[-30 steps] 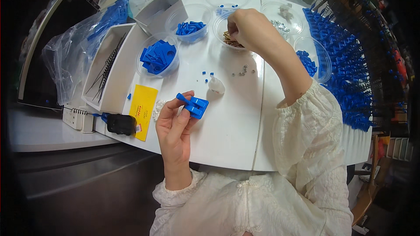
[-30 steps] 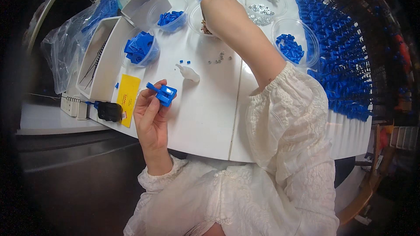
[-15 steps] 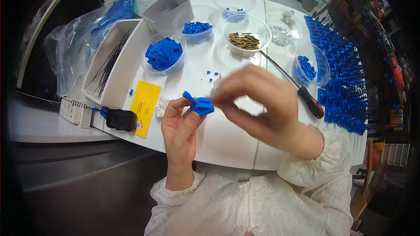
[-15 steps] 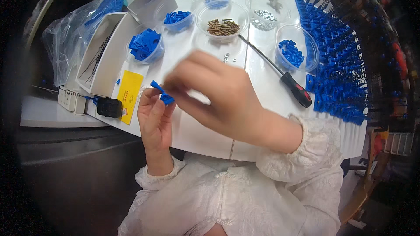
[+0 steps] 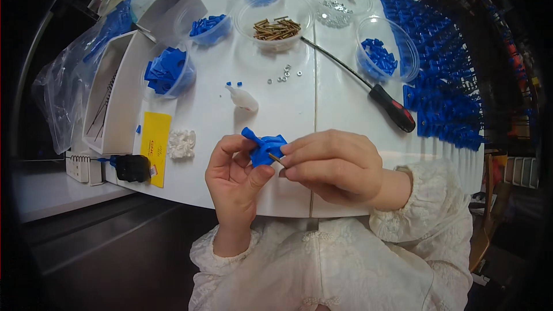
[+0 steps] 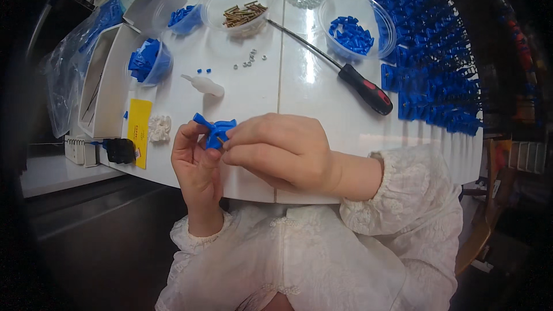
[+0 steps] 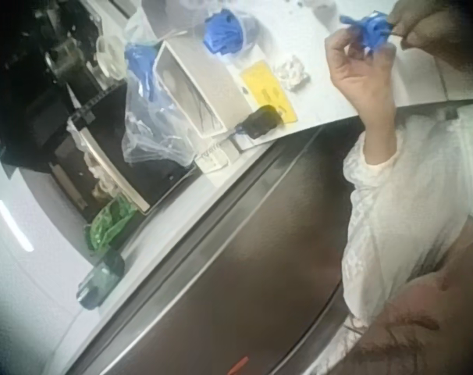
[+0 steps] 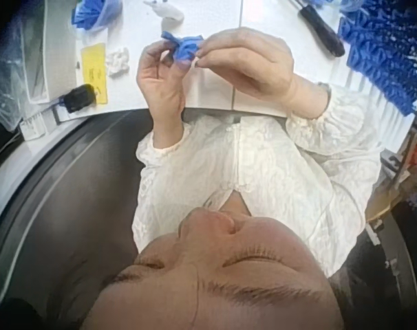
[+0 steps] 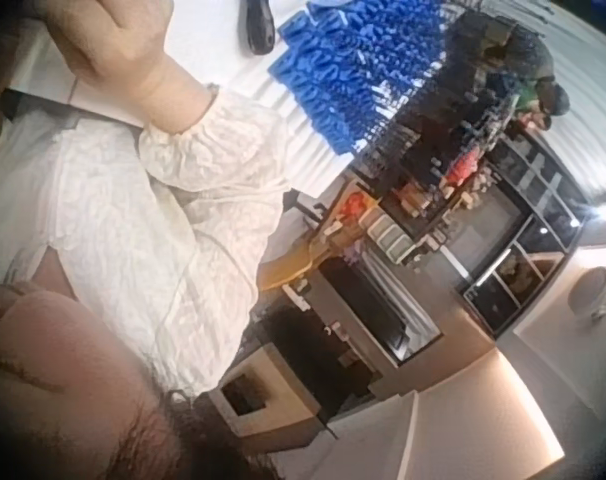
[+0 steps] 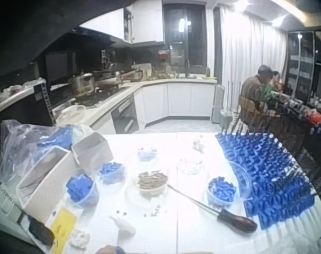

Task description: The person assembles small blue plastic components by applying glue from a bottle and securing them with screws and washers using a screwdriver.

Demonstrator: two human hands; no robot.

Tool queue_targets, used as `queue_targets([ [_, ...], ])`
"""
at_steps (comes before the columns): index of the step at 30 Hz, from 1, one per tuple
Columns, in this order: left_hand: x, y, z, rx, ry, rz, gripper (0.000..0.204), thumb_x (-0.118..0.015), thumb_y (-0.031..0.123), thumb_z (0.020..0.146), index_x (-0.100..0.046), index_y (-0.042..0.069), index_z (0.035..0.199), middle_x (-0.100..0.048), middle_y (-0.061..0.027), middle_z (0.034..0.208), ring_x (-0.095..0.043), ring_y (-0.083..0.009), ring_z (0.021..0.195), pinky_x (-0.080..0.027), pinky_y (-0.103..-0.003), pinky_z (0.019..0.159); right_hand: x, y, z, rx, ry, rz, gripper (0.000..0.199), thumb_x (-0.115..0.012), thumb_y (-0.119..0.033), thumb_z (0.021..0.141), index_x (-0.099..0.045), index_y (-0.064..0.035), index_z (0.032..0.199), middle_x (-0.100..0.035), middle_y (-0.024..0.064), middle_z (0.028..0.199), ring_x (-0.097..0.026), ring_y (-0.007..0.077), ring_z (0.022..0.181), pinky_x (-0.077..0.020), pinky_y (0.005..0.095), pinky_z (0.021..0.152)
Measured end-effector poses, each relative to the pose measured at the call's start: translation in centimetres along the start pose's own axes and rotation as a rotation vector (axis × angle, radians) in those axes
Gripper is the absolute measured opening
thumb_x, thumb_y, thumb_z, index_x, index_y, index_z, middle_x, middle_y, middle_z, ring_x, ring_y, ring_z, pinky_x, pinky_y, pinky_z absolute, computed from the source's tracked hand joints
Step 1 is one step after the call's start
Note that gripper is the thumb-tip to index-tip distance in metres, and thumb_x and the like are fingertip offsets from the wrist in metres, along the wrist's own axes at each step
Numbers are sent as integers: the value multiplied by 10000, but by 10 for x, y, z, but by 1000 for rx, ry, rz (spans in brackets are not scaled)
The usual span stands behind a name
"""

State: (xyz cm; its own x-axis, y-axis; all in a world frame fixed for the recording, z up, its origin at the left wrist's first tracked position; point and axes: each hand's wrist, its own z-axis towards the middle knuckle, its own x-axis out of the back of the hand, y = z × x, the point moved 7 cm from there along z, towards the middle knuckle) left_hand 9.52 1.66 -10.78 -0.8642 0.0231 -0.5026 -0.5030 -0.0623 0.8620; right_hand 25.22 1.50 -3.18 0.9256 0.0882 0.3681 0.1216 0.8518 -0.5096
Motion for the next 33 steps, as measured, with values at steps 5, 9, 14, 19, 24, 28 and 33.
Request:
queue_targets([
  [5, -1, -1, 1, -16, -2, 27, 428, -778, -11, 741, -533, -3, 1091, -554, -50, 1057, -577, -141, 972, -486, -264, 867, 3, 5, -4, -21, 21, -45, 232, -740, 18, 699, -646, -23, 908, -675, 103, 859, -685, 248, 789, -554, 293, 628],
  [9, -6, 0, 0, -3, 7, 33, 446, -760, -30, 751, -517, -22, 1124, -562, -79, 1078, -584, -151, 991, -497, -264, 873, 1, 8, -7, -18, 12, -40, 225, -747, 8, 696, -649, -23, 896, -675, 103, 858, -684, 249, 785, -551, 291, 627],
  [14, -5, 0, 1, -14, -27, 91, 440, -745, -41, 761, -515, -40, 1136, -570, -94, 1077, -585, -159, 1009, -500, -267, 876, 0, 14, -11, -12, 123, -58, 180, -676, -44, 670, -651, -67, 847, -619, 49, 789, -635, 205, 691, -512, 275, 557],
  [19, -4, -1, 0, -26, 8, 224, 509, -776, 145, 784, -508, -39, 1177, -576, -96, 1109, -594, -164, 961, -481, -255, 867, -1, 17, -14, -54, 142, -73, 167, -682, -54, 670, -639, -74, 830, -617, 45, 791, -623, 201, 677, -506, 280, 557],
  [24, -1, -2, 0, 45, 48, 108, 408, -639, 186, 904, -495, -54, 1201, -580, -87, 1066, -588, -125, 931, -470, -216, 834, -3, 22, -15, -64, 152, -47, 165, -687, -64, 672, -630, -73, 826, -626, 48, 812, -628, 210, 698, -512, 285, 572],
  [28, 4, -3, 3, 96, -1, 181, 420, -606, 149, 910, -477, -72, 1243, -570, -77, 1030, -571, -97, 905, -455, -194, 810, -2, 19, -13, -38, 159, -50, 167, -685, -61, 680, -633, -76, 838, -632, 53, 830, -635, 221, 719, -518, 287, 585],
  [33, -11, -4, 3, 167, -135, 132, 508, -604, 82, 868, -434, -97, 1312, -559, -77, 1033, -550, -94, 903, -424, -190, 838, -4, 20, -13, -24, 107, -6, 181, -682, -53, 694, -634, -71, 867, -633, 60, 838, -635, 228, 725, -517, 293, 586],
])
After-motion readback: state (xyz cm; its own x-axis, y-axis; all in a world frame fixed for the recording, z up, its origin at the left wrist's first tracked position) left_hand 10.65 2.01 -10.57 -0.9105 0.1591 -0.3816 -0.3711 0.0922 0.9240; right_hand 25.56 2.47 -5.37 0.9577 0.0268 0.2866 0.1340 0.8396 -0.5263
